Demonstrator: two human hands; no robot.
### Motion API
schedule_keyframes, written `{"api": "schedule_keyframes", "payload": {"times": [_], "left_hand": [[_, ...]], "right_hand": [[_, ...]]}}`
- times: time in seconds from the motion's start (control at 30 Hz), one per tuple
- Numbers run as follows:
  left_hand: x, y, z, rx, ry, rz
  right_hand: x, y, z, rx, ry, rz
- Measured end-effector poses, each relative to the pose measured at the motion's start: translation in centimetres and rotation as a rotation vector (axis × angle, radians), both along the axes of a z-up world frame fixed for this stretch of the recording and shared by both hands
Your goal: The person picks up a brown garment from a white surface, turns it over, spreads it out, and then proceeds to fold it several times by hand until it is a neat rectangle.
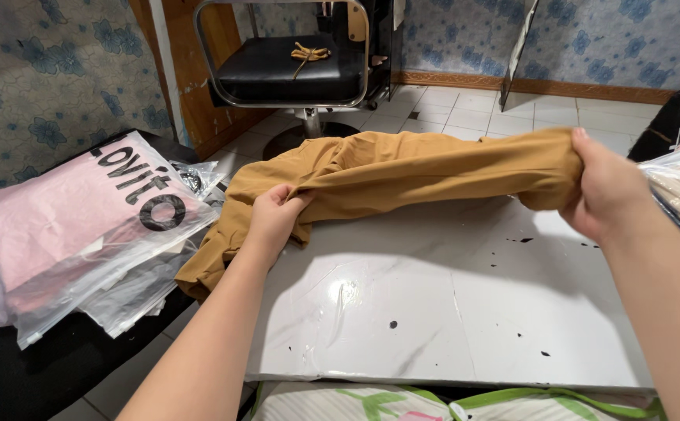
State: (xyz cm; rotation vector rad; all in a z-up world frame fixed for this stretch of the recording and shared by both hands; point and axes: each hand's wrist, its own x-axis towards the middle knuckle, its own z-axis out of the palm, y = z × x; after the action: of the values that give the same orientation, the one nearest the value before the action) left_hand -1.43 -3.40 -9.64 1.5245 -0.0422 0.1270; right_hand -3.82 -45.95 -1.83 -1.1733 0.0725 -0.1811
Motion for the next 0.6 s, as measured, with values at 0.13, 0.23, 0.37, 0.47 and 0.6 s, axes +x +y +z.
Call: {"api": "schedule_keyframes", "payload": {"times": [0.13, 0.23, 0.37, 0.47, 0.6], "left_hand": [[-0.8, 0.9, -1.7, -0.006, -0.118, 0.021], [-2.4, 0.8, -2.2, 0.264, -0.191, 0.028], [-4.5, 1.0, -1.2, 0.983, -0.546, -0.002], [-2.8, 1.4, -1.2, 1.076, -0.532, 0.004], [2.8, 1.7, -1.7, 0.967, -0.454, 0.018]], "right_hand": [[-1.6, 0.9, -3.1, -0.773, 0.275, -0.284], [-4.0, 2.3, -4.3, -0.991, 0.191, -0.164], [-5.3, 4.6, -4.9, -1.295, -0.039, 0.070], [-2.8, 4.1, -5.8, -1.388, -0.066, 0.116], [3.8, 2.2, -5.6, -1.411, 0.021, -0.027]]}}
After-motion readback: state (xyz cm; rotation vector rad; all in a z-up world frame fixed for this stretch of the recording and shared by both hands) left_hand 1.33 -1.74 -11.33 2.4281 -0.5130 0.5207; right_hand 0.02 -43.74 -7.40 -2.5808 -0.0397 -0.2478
